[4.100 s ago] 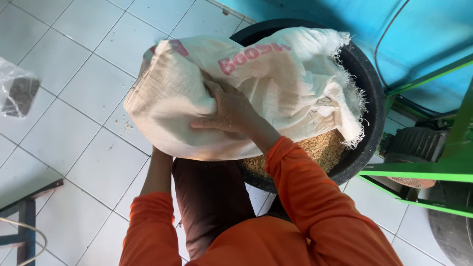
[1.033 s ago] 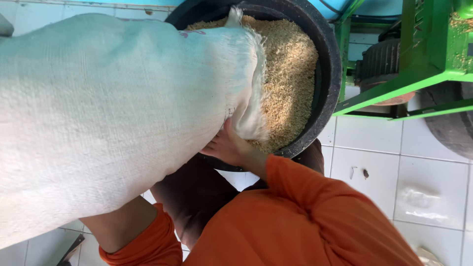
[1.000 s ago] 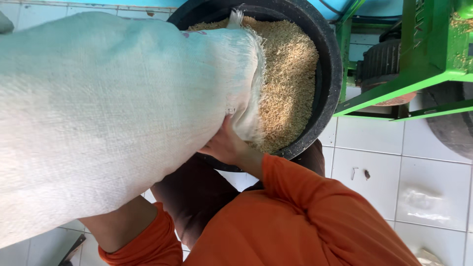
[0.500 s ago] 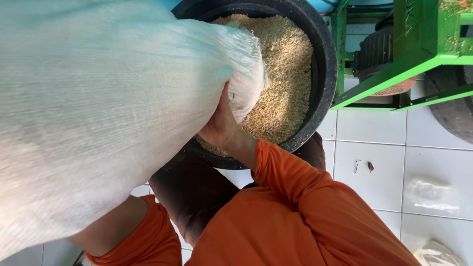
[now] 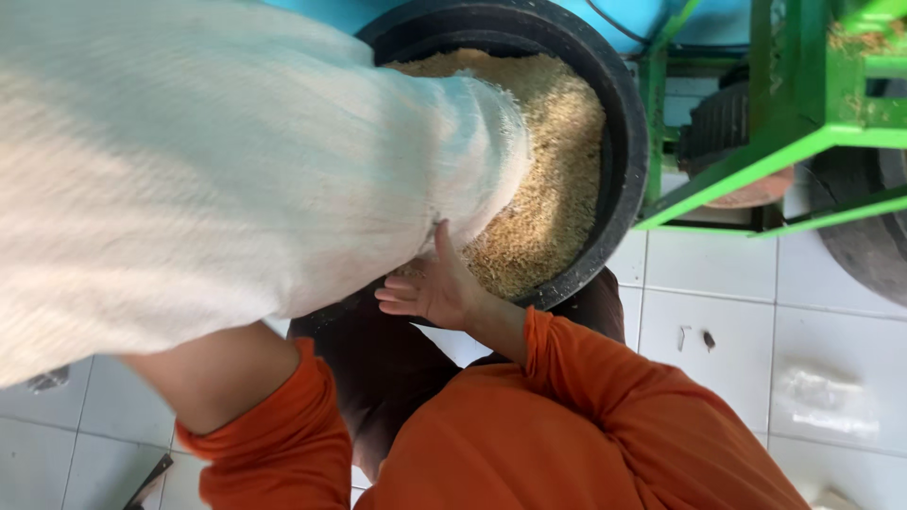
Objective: The person sits on the floor with a large black basin of ground grain material on their lap, picking small dark debris pieces out of the material by hand and setting them aside. They briefly lift and reposition a woven sack beside the basin, then resume spreading and picking through the material.
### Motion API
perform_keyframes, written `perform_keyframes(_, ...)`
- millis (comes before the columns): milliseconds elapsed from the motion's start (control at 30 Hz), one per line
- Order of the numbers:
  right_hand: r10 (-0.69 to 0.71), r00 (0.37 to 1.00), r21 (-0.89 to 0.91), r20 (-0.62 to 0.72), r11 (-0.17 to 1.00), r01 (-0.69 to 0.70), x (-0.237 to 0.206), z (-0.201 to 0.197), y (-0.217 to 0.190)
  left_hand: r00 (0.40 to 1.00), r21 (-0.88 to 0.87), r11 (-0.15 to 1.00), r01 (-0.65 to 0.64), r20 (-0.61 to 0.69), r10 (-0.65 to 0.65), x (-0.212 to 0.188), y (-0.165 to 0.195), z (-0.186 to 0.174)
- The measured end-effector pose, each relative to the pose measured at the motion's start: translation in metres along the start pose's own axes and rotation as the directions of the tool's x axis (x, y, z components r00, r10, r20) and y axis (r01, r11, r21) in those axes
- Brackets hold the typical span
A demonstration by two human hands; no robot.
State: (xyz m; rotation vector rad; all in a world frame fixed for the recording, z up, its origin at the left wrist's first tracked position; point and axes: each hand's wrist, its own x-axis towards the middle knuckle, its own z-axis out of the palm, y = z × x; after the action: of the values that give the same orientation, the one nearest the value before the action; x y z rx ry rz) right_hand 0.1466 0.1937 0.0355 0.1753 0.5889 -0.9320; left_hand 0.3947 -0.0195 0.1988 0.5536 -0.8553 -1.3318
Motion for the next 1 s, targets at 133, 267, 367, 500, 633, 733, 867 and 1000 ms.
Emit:
perform_keyframes(133, -0.195, 0.943, 0.098, 0.271, 0.98, 0.175, 0.016, 0.022, 0.002, 0.999, -0.016, 0.999, -0.03, 0.034, 0.031, -0.002, 0.015, 0.008)
perform_keyframes(267, -0.411, 0.882, 0.316, 0.233, 0.889, 0.331, 0.017, 0.045, -0.021, 0.998, -0.043, 0.998, -0.045, 0.049, 0.047, -0.01, 0.018, 0.011)
perform_keyframes(367, -0.525, 0.821, 0.334, 0.225, 0.833, 0.441, 0.003, 0.042, -0.033, 0.997, -0.066, 0.996, -0.063, 0.04, 0.066, -0.014, 0.011, 0.014)
perform_keyframes(500, -0.449, 0.853, 0.235, 0.267, 0.888, 0.394, 0.006, 0.041, -0.032, 0.996, -0.117, 0.99, -0.076, 0.036, 0.08, -0.011, -0.004, 0.025)
perform_keyframes(633, -0.48, 0.833, 0.292, 0.274, 0.867, 0.403, 0.015, 0.037, -0.046, 0.996, -0.163, 0.985, -0.063, 0.053, 0.072, -0.015, -0.015, 0.034)
perform_keyframes(733, -0.546, 0.81, 0.313, 0.214, 0.824, 0.473, -0.004, 0.017, -0.058, 0.996, -0.183, 0.981, -0.056, 0.053, 0.067, -0.022, -0.018, 0.04)
perform_keyframes(867, -0.567, 0.766, 0.27, 0.303, 0.822, 0.501, -0.033, 0.006, -0.032, 0.996, -0.244, 0.97, -0.01, 0.082, 0.031, -0.028, -0.042, 0.056)
perform_keyframes(1000, -0.518, 0.814, 0.29, 0.262, 0.847, 0.446, -0.041, 0.025, -0.032, 0.995, -0.283, 0.959, 0.032, 0.098, -0.004, -0.033, -0.056, 0.069)
